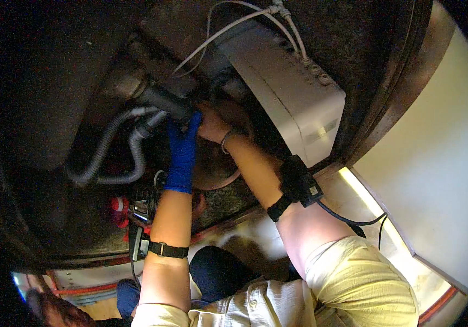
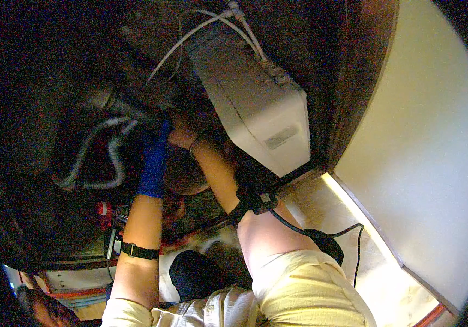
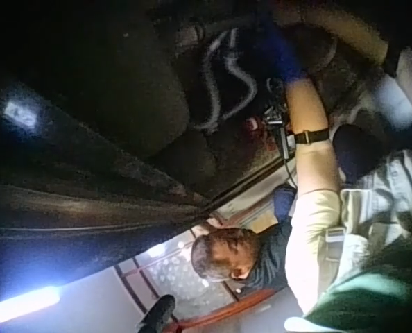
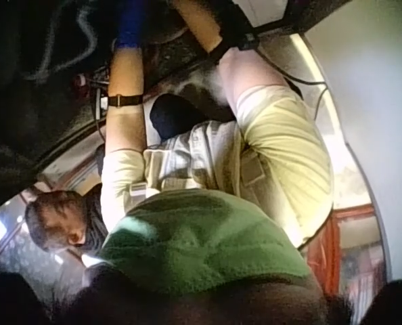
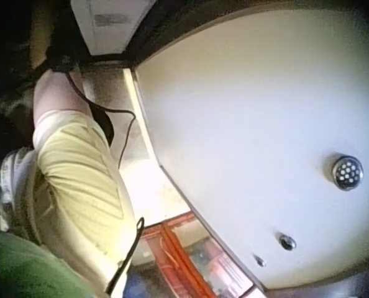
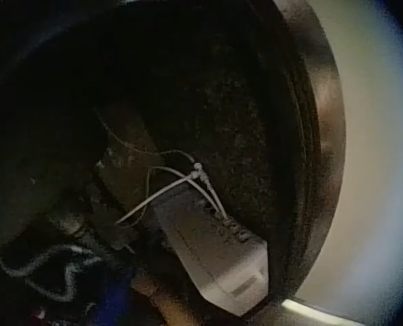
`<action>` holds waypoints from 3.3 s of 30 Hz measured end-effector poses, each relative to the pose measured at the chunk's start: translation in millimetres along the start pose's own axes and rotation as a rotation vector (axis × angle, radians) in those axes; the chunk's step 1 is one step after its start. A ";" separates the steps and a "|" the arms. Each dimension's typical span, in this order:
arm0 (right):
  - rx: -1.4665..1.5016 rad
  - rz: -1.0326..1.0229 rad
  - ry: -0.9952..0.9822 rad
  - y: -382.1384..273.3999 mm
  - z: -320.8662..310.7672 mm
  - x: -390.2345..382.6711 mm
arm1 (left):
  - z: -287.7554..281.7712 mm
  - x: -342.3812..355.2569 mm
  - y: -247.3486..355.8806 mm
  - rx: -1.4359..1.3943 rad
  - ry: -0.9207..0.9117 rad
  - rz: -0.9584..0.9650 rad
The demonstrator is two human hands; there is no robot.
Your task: Removing and inspecting the drain pipe and trap from under a kitchen sink.
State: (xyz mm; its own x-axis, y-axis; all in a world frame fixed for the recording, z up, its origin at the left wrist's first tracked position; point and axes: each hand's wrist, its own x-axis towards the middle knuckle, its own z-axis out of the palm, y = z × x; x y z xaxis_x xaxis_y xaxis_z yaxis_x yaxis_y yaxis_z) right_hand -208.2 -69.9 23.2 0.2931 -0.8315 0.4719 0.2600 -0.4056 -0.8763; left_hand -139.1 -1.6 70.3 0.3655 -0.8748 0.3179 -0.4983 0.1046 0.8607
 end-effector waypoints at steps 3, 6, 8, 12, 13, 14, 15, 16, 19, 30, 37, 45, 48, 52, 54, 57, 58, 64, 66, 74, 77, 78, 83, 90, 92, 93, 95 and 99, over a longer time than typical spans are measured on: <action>-0.108 -0.083 -0.046 -1.8 0.9 2.6 | -8.4 7.3 -7.2 0.020 0.039 0.019; -0.097 -0.046 -0.082 -5.0 2.5 5.5 | -6.2 12.6 -9.7 0.002 0.074 0.045; -0.194 -0.080 -0.063 -12.3 6.1 8.2 | -5.7 12.6 -7.5 -0.045 0.089 0.083; -0.221 0.050 0.085 -23.0 14.0 5.5 | 0.9 20.2 -3.1 -0.179 0.194 0.089; -0.294 -0.010 0.086 -15.3 5.1 9.3 | 13.5 25.4 -2.9 -0.111 0.196 0.148; -0.384 -0.061 0.090 -0.9 -13.8 11.8 | 35.0 27.9 -1.1 -0.149 0.168 0.148; -0.356 -0.059 0.077 -19.7 -4.7 8.0 | 15.0 21.5 1.2 -0.209 0.121 0.065; -0.259 -0.043 -0.041 -37.1 0.6 1.8 | -3.0 15.2 3.6 -0.274 0.074 -0.021; -0.164 -0.081 -0.134 -63.2 -9.7 -0.4 | -17.2 6.7 35.5 -0.160 -0.037 -0.001; -0.157 0.058 -0.074 -17.7 -0.7 4.4 | 5.7 8.6 17.1 -0.174 0.053 -0.038; -0.146 0.086 -0.291 -63.4 -8.5 2.4 | -10.6 -18.3 46.9 -0.409 0.174 -0.028; -0.090 0.169 -0.299 -54.9 -15.2 6.8 | -35.1 1.9 22.4 -0.207 -0.031 -0.054; -0.215 0.175 -0.238 -33.8 -14.1 8.2 | -0.3 -6.9 43.6 -0.286 0.035 -0.026; -0.184 0.061 -0.218 -34.8 -8.8 12.7 | 12.5 4.1 30.5 -0.138 0.225 0.201; -0.104 0.041 -0.138 -47.3 -13.2 9.8 | 2.4 -4.3 47.9 -0.230 0.144 0.061; -0.158 0.275 -0.398 -60.2 -19.2 3.9 | -16.4 -15.2 49.3 -0.326 0.015 -0.058; -0.212 0.114 -0.206 -55.6 -11.7 1.4 | -21.1 -14.7 45.2 -0.330 -0.027 -0.042; -0.099 0.098 -0.172 -49.0 -0.1 6.1 | -21.6 -8.0 39.0 -0.239 0.055 0.001; -0.070 0.009 -0.172 -39.4 -1.5 7.2 | 2.8 -13.1 61.6 -0.263 0.121 0.037; -0.077 -0.054 0.069 -12.4 -8.9 11.1 | 36.7 -15.8 69.0 -0.379 0.280 0.068; -0.219 0.071 -0.229 -49.2 5.7 9.8 | -24.6 -15.3 62.0 -0.260 0.121 -0.019; -0.226 0.074 -0.223 -45.2 3.8 10.2 | -28.9 -9.9 59.9 -0.259 -0.018 -0.044; -0.169 0.058 -0.143 -27.3 -2.6 11.8 | -28.9 8.9 34.6 -0.232 -0.194 -0.052; -0.087 0.069 -0.283 -49.4 -7.9 10.1 | -33.4 11.7 8.1 -0.176 -0.005 -0.081; -0.265 0.102 -0.174 -50.0 -10.9 6.6 | -19.1 7.7 23.8 -0.179 0.016 -0.023; -0.272 0.103 -0.170 -46.6 -15.9 8.3 | -11.3 6.7 29.6 -0.156 0.028 -0.032; -0.080 0.143 -0.361 -37.5 -28.2 12.8 | -3.1 11.0 42.4 -0.143 0.032 -0.040; -0.128 0.347 -0.360 -71.3 -21.5 8.7 | -27.8 10.2 37.5 -0.555 0.056 -0.391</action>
State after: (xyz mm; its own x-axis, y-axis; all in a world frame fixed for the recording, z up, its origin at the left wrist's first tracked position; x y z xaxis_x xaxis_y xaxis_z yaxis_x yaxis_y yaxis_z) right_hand -244.0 -56.3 87.7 0.6459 -0.7514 0.1346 -0.0171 -0.1906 -0.9815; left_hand -132.2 6.5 116.9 0.4844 -0.8734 -0.0506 0.1499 0.0259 0.9884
